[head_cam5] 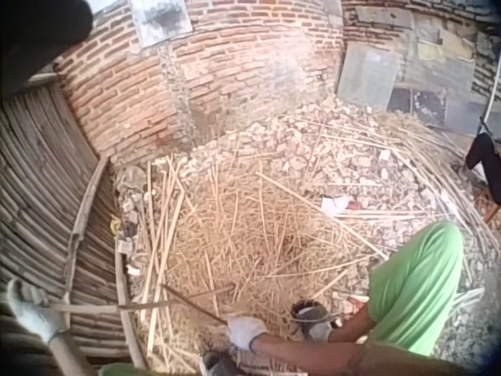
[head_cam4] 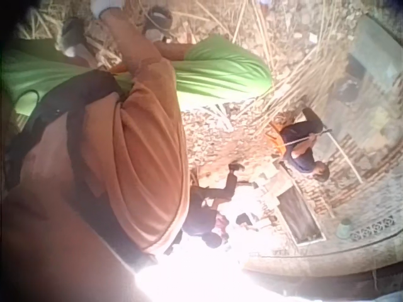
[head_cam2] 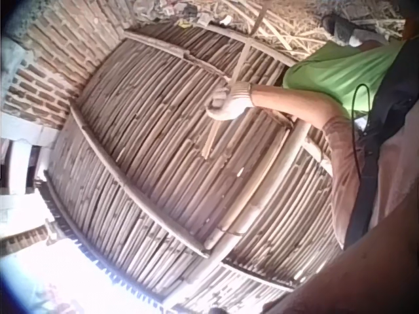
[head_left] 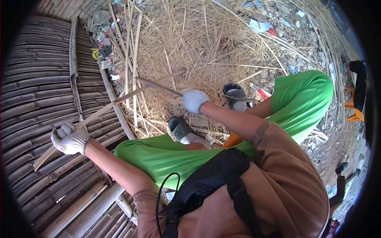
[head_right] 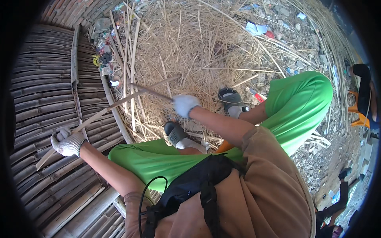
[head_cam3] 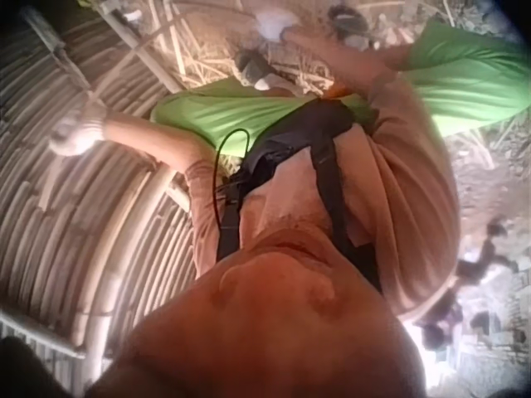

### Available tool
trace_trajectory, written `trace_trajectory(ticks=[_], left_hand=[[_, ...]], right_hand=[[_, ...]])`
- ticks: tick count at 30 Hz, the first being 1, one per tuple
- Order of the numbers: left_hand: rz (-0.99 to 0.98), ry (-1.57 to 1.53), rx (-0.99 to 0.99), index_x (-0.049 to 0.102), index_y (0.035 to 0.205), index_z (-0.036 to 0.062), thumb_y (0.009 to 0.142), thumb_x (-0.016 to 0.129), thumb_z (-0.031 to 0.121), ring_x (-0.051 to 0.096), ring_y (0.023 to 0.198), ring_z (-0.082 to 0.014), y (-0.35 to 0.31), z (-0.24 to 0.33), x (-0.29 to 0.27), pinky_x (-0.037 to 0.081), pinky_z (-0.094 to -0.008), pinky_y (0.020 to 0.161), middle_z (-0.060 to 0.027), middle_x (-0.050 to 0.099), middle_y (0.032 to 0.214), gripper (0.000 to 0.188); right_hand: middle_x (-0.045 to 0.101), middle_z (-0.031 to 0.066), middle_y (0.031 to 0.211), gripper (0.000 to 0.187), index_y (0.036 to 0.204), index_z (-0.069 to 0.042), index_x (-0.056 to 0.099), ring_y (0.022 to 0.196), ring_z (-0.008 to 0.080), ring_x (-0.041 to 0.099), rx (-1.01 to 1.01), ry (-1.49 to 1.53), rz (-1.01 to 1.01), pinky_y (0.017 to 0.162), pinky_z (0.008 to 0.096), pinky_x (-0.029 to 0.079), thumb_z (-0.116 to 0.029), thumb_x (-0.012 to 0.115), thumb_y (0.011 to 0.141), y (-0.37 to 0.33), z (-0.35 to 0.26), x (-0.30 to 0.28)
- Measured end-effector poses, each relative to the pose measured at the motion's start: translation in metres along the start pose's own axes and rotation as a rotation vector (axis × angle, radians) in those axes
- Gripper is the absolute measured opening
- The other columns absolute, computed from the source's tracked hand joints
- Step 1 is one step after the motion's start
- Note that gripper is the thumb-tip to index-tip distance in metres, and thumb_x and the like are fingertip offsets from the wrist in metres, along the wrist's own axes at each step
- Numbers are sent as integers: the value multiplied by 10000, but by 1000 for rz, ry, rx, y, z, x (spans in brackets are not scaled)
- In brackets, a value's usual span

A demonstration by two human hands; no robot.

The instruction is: The person uses a cleaver to shave and smooth a thin bamboo stick, moving the blade along the length of the wood while holding it over their lap.

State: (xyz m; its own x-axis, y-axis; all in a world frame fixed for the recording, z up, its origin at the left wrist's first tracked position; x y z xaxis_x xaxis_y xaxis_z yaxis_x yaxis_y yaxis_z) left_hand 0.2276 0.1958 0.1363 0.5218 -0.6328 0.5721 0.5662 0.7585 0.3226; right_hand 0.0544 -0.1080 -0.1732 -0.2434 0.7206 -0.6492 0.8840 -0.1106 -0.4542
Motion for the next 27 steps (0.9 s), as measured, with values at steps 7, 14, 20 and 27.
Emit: trace_trajectory(ticks=[7,14,20,27], left_hand=[[-69,-43,-214,593,752,70,890,667,173,238,471,-149,-31,-26,23,217,-338,486,7,307,600,188],[-271,-138,-144,583,683,93,893,674,184,207,472,-135,9,-1,-8,182,-333,481,23,258,578,247],[-271,-186,-130,663,774,37,894,682,141,174,475,-119,7,-3,-9,179,-329,482,41,208,586,159],[-507,-329,-167,570,729,107,863,692,101,193,445,-115,-8,9,-3,215,-313,463,58,221,554,181]], right_hand=[[784,264,1006,290,990,-23,829,929,401,788,-75,-442,-152,822,489,617,-229,650,892,66,205,63],[775,243,981,322,1033,-20,787,883,407,774,-149,69,-64,806,520,624,-228,545,996,-29,-96,-19],[789,245,1108,338,1147,-53,811,989,395,791,65,-113,-76,871,486,638,-244,631,934,16,65,20],[791,234,978,308,1018,-34,821,912,387,790,-183,-145,-35,805,496,632,-258,621,953,-9,-42,-18]])
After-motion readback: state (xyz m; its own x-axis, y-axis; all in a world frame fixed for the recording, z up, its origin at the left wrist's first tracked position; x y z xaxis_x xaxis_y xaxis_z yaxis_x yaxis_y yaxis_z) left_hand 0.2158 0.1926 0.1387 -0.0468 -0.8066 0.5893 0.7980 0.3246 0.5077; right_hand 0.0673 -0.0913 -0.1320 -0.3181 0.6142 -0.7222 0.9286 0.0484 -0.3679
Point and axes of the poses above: each hand's wrist, its own y-axis towards the middle knuckle, its own x-axis out of the palm, z = x × y, the point moved 2 cm from there along y, towards the middle knuckle
